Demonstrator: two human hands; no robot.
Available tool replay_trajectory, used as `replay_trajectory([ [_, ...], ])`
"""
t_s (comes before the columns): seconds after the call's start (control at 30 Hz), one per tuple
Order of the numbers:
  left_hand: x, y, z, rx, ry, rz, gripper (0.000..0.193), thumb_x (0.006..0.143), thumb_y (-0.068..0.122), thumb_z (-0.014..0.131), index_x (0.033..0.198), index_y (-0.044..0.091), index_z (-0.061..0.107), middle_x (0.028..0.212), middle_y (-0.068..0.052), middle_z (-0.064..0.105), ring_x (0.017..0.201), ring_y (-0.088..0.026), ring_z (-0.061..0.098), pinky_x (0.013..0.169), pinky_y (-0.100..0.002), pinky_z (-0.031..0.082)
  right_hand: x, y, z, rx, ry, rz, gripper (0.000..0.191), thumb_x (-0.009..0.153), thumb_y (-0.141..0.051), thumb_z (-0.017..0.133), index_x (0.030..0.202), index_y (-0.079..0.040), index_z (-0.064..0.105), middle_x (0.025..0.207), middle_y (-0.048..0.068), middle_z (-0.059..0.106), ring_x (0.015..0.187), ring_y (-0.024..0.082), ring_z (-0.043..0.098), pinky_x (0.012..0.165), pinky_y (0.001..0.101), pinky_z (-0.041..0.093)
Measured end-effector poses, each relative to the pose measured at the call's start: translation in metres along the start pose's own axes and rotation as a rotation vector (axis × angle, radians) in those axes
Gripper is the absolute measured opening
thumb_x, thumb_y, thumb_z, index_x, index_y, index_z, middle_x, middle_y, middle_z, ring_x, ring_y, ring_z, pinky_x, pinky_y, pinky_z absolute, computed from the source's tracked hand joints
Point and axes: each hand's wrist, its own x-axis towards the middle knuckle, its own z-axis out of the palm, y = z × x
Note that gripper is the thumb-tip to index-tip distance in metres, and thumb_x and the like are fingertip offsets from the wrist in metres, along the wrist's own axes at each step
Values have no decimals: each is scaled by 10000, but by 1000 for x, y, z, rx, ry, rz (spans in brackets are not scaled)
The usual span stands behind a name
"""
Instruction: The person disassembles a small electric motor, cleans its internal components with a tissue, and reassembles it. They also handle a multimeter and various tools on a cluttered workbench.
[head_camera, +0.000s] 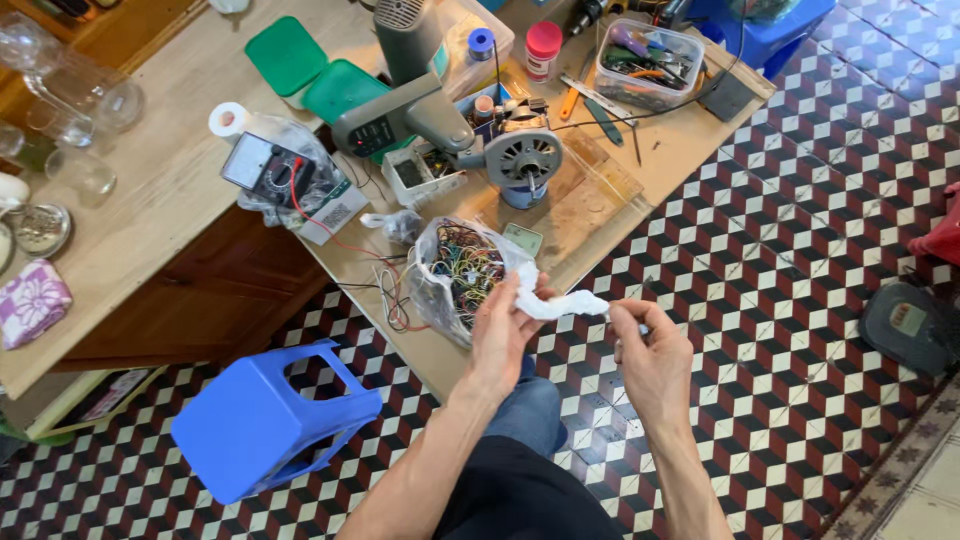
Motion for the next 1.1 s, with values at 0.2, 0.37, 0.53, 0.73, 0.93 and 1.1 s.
replay_trajectory([
  [0.2,53,-35,-15,-105,-55,106,203,1128,272,655,1204,83,648,1036,-26,663,923,-132,636,773,-290,517,74,30,-29,281,-90,82,267,1056,-221,671,938,14,622,664,-21,513,504,38,414,423,197,321],
  [0.37,107,-56,37,15,131,115,413,1034,379,580,1213,30,706,1080,3,742,981,-74,679,866,-238,549,151,17,-37,336,-188,160,194,997,-189,632,1085,-22,678,731,18,615,571,86,549,498,210,405],
  [0.53,133,-18,104,-87,59,-23,370,994,316,583,1238,38,597,1057,-86,717,948,-188,698,856,-346,578,239,-11,-69,145,-58,-105,222,1029,-83,611,1213,27,670,957,58,678,858,120,653,807,262,539],
  [0.73,168,-2,149,-137,-43,13,389,993,155,604,1345,6,529,1193,-128,668,1059,-218,690,962,-370,589,326,-31,-89,401,31,35,208,1023,-66,616,1223,-17,651,1039,66,684,900,152,631,817,314,535],
  [0.93,217,-14,185,-14,-94,67,416,966,119,625,1362,-7,589,1235,-105,692,1096,-177,687,962,-323,560,355,-27,-48,658,-492,602,319,925,-222,615,1187,-54,682,1087,91,719,973,221,681,850,378,528],
  [1.1,245,-24,205,67,84,112,349,984,177,690,1267,-26,671,1038,-91,720,852,-164,656,697,-314,543,403,-23,-24,483,-591,392,274,1003,-75,620,1262,13,635,1158,84,696,1066,168,666,996,329,517],
])
